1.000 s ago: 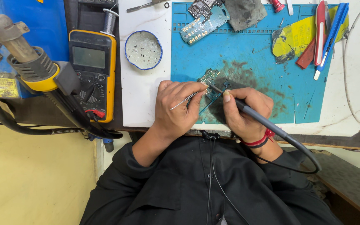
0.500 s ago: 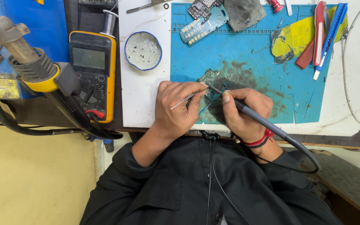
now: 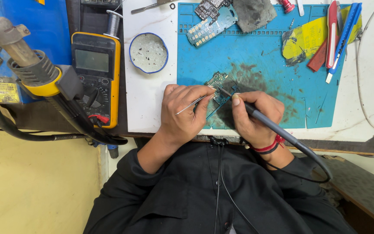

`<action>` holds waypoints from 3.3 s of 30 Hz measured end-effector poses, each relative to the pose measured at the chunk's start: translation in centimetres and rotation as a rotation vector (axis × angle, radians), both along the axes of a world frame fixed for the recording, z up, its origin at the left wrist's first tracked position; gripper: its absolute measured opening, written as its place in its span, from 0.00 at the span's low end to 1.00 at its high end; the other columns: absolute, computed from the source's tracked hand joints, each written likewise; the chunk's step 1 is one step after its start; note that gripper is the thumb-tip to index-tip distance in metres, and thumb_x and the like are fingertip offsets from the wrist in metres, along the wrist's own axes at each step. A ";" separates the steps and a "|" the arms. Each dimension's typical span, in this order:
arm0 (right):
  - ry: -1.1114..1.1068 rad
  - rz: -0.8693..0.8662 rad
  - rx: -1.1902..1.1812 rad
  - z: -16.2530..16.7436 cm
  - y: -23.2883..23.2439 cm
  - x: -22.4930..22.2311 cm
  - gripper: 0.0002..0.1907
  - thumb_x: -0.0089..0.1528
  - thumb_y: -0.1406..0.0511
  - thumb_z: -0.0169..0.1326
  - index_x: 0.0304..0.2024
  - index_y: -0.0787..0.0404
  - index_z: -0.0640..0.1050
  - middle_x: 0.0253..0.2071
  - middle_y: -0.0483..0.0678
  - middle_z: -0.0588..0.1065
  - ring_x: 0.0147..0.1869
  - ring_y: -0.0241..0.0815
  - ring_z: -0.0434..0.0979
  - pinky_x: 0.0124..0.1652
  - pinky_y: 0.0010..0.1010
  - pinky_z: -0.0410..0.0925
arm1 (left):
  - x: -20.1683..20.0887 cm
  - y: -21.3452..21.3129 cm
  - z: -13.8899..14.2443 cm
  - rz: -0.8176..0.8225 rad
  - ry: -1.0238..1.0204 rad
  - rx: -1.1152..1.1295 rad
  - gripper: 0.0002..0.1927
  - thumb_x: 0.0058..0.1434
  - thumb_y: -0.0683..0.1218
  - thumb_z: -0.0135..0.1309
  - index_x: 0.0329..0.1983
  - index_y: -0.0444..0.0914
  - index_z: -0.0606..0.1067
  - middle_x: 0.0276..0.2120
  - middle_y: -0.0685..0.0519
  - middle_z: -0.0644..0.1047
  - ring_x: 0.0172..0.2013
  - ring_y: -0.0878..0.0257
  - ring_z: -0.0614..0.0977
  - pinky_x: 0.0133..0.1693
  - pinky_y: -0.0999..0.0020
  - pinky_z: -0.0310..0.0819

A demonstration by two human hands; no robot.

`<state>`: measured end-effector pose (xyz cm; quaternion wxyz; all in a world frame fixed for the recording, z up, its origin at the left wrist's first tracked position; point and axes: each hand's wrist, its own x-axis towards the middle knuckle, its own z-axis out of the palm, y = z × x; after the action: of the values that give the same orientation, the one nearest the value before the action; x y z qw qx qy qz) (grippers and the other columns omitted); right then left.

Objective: The person uses a soldering iron and tweezers to solder components on a small green circuit board. They repeatedly heat solder joints and adjust tiny parts while the board rests on a blue work mat.

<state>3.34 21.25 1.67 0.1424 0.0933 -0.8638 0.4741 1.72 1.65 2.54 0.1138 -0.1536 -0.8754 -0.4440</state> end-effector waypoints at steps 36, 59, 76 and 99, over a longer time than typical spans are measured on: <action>-0.001 0.003 0.031 -0.1 -0.2 -0.2 0.04 0.65 0.71 0.64 0.38 0.65 0.80 0.28 0.49 0.77 0.29 0.41 0.76 0.32 0.29 0.65 | 0.0 0.0 -0.1 0.003 -0.002 -0.008 0.02 0.67 0.43 0.60 0.42 0.42 0.79 0.38 0.56 0.83 0.36 0.59 0.83 0.43 0.63 0.64; 0.000 0.046 0.024 0.3 -0.1 -0.6 0.05 0.65 0.70 0.65 0.41 0.65 0.80 0.33 0.50 0.79 0.33 0.42 0.79 0.35 0.29 0.68 | -0.2 0.0 0.0 0.001 0.005 -0.012 0.02 0.67 0.43 0.60 0.42 0.42 0.78 0.37 0.56 0.83 0.36 0.59 0.83 0.43 0.62 0.64; -0.007 0.074 0.040 0.4 -0.1 -0.6 0.07 0.63 0.71 0.66 0.42 0.65 0.80 0.34 0.51 0.79 0.33 0.43 0.80 0.35 0.29 0.69 | -0.1 0.2 -0.1 0.006 0.005 0.002 0.03 0.67 0.42 0.60 0.42 0.41 0.78 0.37 0.55 0.83 0.36 0.59 0.83 0.43 0.63 0.63; 0.007 0.033 -0.007 0.1 -0.1 -0.3 0.06 0.66 0.71 0.64 0.43 0.65 0.80 0.36 0.52 0.80 0.35 0.42 0.80 0.35 0.26 0.69 | 0.0 0.1 0.0 0.007 -0.003 -0.014 0.03 0.66 0.42 0.60 0.42 0.42 0.78 0.37 0.56 0.83 0.34 0.59 0.82 0.43 0.63 0.63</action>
<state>3.04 21.16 1.80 0.1381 0.1087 -0.8601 0.4789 1.68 1.71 2.52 0.1132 -0.1507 -0.8791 -0.4379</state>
